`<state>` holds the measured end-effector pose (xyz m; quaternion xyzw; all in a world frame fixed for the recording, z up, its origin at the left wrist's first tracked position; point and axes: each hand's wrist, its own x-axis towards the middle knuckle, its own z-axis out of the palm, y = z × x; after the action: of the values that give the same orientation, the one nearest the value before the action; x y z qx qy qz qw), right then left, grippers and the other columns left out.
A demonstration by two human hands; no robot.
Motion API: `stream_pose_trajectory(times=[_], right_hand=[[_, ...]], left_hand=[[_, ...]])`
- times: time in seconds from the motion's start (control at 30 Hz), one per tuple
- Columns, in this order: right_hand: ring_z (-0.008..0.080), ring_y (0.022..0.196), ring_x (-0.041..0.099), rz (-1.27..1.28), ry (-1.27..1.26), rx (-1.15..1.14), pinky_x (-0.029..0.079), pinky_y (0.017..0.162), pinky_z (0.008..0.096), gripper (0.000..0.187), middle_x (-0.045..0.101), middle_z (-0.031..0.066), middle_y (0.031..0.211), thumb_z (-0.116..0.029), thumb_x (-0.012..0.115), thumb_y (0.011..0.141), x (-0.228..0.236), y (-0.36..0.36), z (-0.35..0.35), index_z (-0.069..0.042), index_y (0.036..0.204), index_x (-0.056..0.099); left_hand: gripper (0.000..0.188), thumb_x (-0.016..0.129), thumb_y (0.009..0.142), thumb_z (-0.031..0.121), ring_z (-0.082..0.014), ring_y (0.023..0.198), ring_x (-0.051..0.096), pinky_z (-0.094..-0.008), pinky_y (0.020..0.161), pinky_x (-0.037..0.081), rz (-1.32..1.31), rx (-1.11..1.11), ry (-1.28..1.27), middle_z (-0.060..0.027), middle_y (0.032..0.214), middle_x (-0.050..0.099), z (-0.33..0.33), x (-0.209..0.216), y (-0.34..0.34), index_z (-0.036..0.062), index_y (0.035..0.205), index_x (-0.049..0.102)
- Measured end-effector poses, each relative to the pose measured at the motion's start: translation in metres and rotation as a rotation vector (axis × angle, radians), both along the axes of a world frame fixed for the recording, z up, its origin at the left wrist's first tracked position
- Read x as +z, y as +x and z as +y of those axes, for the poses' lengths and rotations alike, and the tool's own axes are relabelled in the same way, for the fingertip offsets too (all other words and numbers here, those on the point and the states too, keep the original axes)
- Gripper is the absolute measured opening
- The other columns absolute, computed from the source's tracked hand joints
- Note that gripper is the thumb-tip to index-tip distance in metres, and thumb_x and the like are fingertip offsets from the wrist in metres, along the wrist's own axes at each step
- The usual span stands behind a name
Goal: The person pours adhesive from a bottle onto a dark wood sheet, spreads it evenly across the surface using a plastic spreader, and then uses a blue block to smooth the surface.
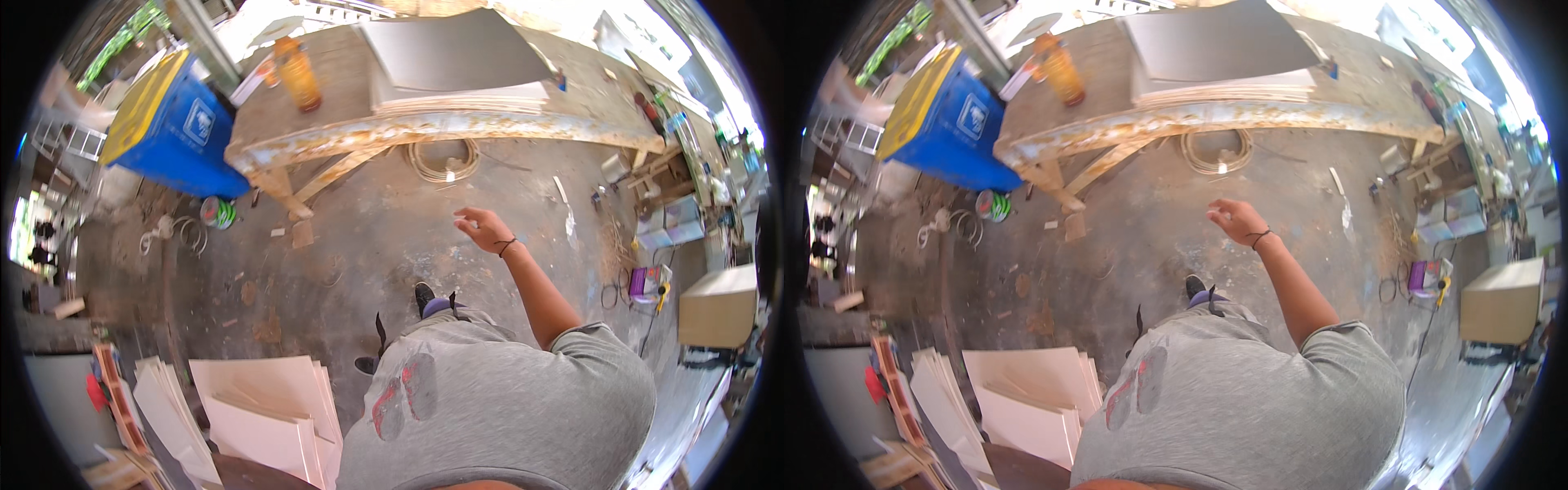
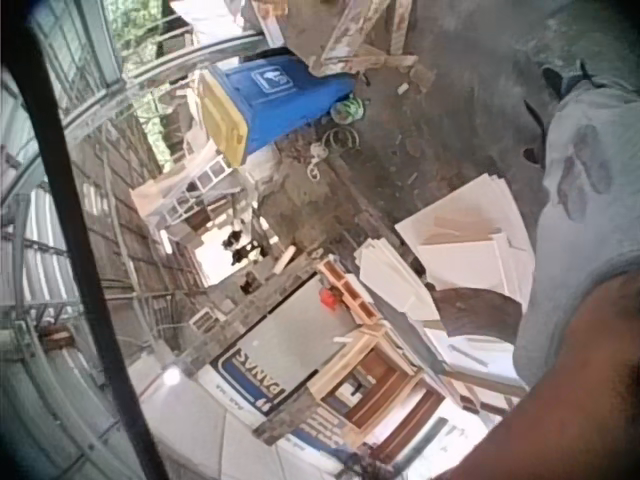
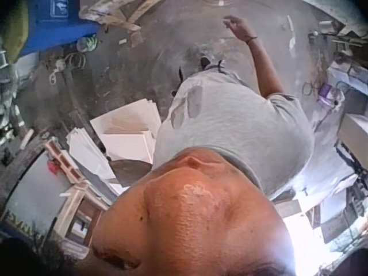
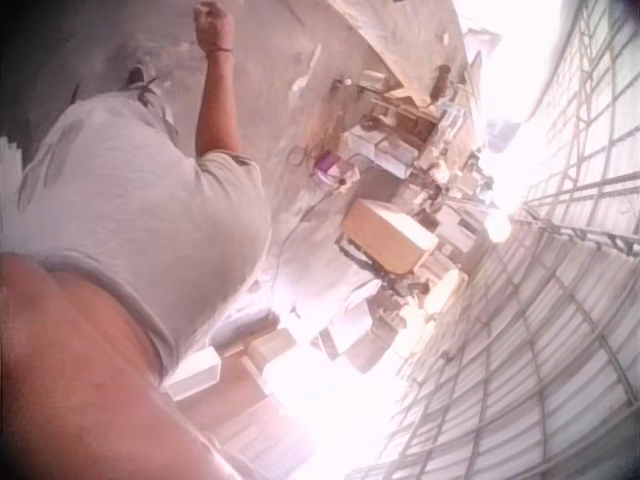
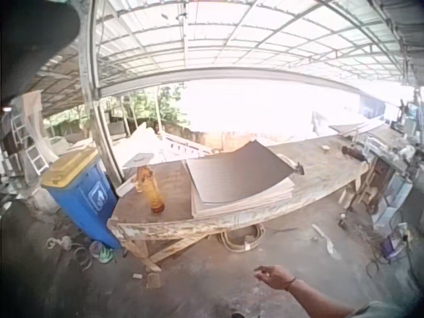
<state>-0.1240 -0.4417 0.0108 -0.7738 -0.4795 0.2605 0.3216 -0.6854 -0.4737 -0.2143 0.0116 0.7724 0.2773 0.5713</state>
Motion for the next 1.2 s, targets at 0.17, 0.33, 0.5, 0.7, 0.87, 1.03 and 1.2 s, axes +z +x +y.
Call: stream_pose_trajectory(times=[0.17, 0.33, 0.5, 0.7, 0.87, 1.03, 1.2], right_hand=[[0.0160, 0.078, 0.064, 0.154, 0.107, -0.368, 0.048, 0.071, 0.0271, 0.024, 0.068, 0.0117, 0.083, -0.014, 0.058, 0.086, 0.025, 0.082, -0.041, -0.005, 0.108, 0.063], [0.0174, 0.090, 0.065, 0.070, 0.265, -0.520, 0.047, 0.078, 0.0298, 0.028, 0.069, 0.0084, 0.094, -0.012, 0.060, 0.085, 0.028, 0.132, -0.037, -0.005, 0.112, 0.061], [0.0291, 0.116, 0.051, -0.406, 0.169, -0.340, 0.042, 0.094, 0.0384, 0.052, 0.055, 0.0150, 0.125, -0.022, 0.068, 0.079, 0.053, 0.202, -0.002, -0.007, 0.126, 0.051], [0.0351, 0.126, 0.041, -0.527, 0.048, -0.498, 0.033, 0.105, 0.0389, 0.076, 0.044, 0.0227, 0.135, -0.041, 0.067, 0.080, 0.069, 0.351, 0.072, 0.003, 0.134, 0.038], [0.0361, 0.127, 0.040, -0.583, -0.072, -0.641, 0.032, 0.106, 0.0388, 0.084, 0.044, 0.0275, 0.133, -0.051, 0.064, 0.079, 0.049, 0.458, 0.118, 0.008, 0.133, 0.037], [0.0360, 0.126, 0.042, -0.413, -0.342, -0.531, 0.034, 0.104, 0.0375, 0.094, 0.046, 0.0282, 0.131, -0.053, 0.068, 0.073, 0.048, 0.485, 0.136, 0.008, 0.135, 0.033], [0.0356, 0.125, 0.042, -0.358, -0.414, -0.133, 0.036, 0.102, 0.0369, 0.106, 0.046, 0.0280, 0.130, -0.044, 0.081, 0.060, 0.075, 0.474, 0.113, 0.006, 0.138, 0.029]], left_hand=[[0.045, 0.057, 0.090, 0.036, -0.0117, 0.096, 0.051, -0.0240, 0.084, 0.041, -0.035, -0.465, 0.147, -0.0017, 0.106, 0.055, 0.137, 0.036, 0.129, 0.0058, 0.122, 0.050], [0.041, 0.057, 0.092, 0.032, -0.0088, 0.091, 0.053, -0.0207, 0.081, 0.042, -0.068, -0.764, 0.578, -0.0008, 0.100, 0.058, 0.277, 0.132, 0.282, 0.0040, 0.121, 0.052], [0.097, 0.070, 0.073, 0.055, -0.0304, 0.127, 0.040, -0.0379, 0.102, 0.035, 0.347, -1.264, 1.368, -0.0211, 0.139, 0.039, 0.361, 0.228, 0.459, -0.0006, 0.141, 0.028], [0.134, 0.075, 0.050, 0.068, -0.0382, 0.136, 0.025, -0.0521, 0.106, 0.026, 0.812, -1.776, 1.286, -0.0287, 0.148, 0.015, 0.380, 0.277, 0.589, 0.0021, 0.146, 0.009], [0.122, 0.081, 0.057, 0.048, -0.0351, 0.134, 0.029, -0.0483, 0.106, 0.028, 0.720, -1.695, 1.361, -0.0219, 0.150, 0.013, 0.403, 0.236, 0.609, 0.0002, 0.145, 0.011], [0.115, 0.084, 0.059, 0.032, -0.0361, 0.134, 0.027, -0.0395, 0.107, 0.032, 0.530, -1.626, 1.352, -0.0220, 0.149, 0.015, 0.417, 0.237, 0.605, -0.0021, 0.144, 0.013], [0.117, 0.084, 0.059, 0.030, -0.0367, 0.135, 0.025, -0.0386, 0.106, 0.035, 0.630, -1.630, 1.239, -0.0223, 0.149, 0.015, 0.436, 0.260, 0.604, -0.0027, 0.144, 0.011]])
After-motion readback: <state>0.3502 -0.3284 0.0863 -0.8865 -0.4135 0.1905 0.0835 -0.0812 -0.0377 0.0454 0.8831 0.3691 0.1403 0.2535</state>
